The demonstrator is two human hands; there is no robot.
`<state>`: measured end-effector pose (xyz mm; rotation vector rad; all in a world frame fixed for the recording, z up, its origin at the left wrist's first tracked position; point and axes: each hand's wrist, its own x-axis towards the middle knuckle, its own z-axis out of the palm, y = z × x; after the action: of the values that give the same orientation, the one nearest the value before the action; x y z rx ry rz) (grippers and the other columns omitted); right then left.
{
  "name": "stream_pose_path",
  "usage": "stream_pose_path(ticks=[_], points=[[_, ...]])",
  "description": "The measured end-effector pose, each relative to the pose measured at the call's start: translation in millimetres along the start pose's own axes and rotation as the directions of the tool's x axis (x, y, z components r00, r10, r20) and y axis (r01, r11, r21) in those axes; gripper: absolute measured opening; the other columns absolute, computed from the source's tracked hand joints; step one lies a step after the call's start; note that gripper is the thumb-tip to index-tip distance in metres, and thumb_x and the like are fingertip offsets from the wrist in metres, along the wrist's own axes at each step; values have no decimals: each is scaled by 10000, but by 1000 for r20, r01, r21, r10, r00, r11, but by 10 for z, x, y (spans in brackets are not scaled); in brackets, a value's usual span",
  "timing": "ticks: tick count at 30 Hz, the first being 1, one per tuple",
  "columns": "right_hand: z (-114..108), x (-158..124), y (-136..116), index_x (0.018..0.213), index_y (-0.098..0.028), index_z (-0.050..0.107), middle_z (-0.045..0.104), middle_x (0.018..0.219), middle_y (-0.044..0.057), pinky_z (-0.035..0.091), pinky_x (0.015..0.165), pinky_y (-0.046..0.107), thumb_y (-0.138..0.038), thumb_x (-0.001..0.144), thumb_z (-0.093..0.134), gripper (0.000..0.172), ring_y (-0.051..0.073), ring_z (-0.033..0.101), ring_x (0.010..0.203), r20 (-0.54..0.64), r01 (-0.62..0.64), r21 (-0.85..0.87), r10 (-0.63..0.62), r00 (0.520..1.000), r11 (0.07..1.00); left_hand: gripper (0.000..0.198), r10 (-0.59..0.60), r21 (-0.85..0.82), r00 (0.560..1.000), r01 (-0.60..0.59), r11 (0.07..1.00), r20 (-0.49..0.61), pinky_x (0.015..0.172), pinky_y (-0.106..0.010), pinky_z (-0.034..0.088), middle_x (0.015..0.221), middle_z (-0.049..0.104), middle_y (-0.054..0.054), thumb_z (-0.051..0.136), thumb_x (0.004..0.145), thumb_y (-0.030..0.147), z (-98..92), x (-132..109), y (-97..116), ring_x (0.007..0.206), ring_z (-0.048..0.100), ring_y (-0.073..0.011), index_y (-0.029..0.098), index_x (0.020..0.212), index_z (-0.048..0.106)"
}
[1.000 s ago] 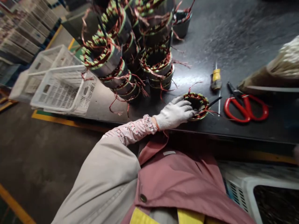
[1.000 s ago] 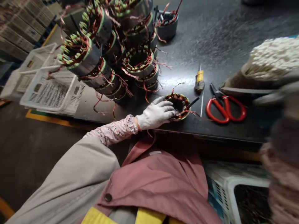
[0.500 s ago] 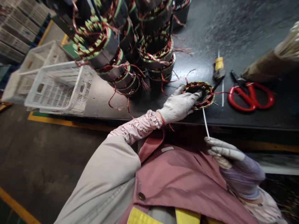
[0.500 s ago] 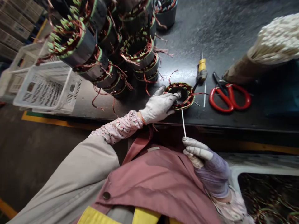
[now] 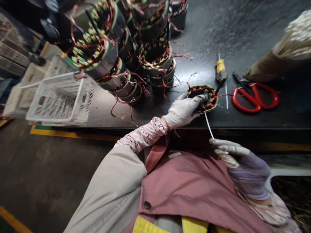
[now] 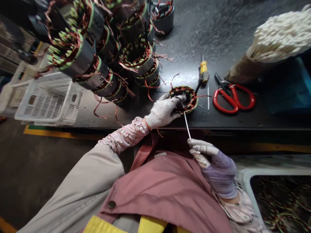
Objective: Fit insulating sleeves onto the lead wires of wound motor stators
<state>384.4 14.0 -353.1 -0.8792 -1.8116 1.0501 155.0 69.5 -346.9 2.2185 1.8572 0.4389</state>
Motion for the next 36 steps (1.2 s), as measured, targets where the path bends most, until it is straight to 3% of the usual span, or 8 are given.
stream_pose_path(ticks=[5,8,12,17,24,28,32,36], points=[[-3,-94,23,881,-239,651,741,989,30,609,801,284,-154,796,675,123,158,712,900,-22,-45,-18,44,999,999,466,23,13,1000,-24,1000,19,1210,-344,261,1236,687,-44,548,910,220,37,-26,56,1168,619,-141,178,1372,504],[46,-69,96,861,-223,647,740,969,45,605,811,311,-195,802,685,76,164,709,891,-45,-87,-27,86,995,996,408,14,12,1000,-13,1000,-21,1173,-340,300,1229,688,-34,519,929,236,83,-79,67,1142,626,-127,193,1334,537],[31,-61,96,877,-223,640,739,982,53,600,808,322,-190,807,681,87,167,706,904,-23,-76,-7,76,997,997,510,-54,71,996,59,996,-65,1123,-377,342,1306,635,-86,574,897,292,13,-104,88,1214,576,-192,180,1388,494],[76,-37,128,872,-225,645,739,960,46,597,794,324,-200,806,687,82,166,707,885,-53,-84,17,85,995,996,637,-136,113,987,126,985,84,1096,-436,351,1288,639,-114,625,861,327,-173,-7,106,1218,563,-257,181,1447,423],[151,11,154,863,-231,658,738,947,35,594,759,313,-213,800,693,75,170,709,871,-75,-93,46,96,992,995,547,-53,100,998,49,994,40,1098,-372,357,1284,640,-119,552,914,317,-117,-39,73,1195,585,-218,162,1429,448],[159,-37,129,862,-232,654,739,956,41,595,776,333,-210,798,693,78,178,709,877,-94,-98,48,103,990,994,618,-53,92,998,49,994,43,1062,-339,388,1291,632,-117,574,896,312,-124,-54,60,1205,571,-219,134,1462,398],[161,-91,102,864,-235,647,739,959,44,606,774,331,-211,791,695,90,186,714,883,-92,-96,59,102,991,994,584,-19,52,996,15,999,85,1114,-347,334,1338,621,-72,555,894,258,-146,-20,52,1197,577,-187,182,1455,413],[123,-117,53,807,-226,634,739,940,54,612,754,309,-241,789,696,66,184,717,857,-106,-158,71,165,981,985,527,-34,95,998,29,995,53,1067,-357,364,1301,644,-61,546,892,257,-106,-14,71,1169,589,-192,221,1413,477]])
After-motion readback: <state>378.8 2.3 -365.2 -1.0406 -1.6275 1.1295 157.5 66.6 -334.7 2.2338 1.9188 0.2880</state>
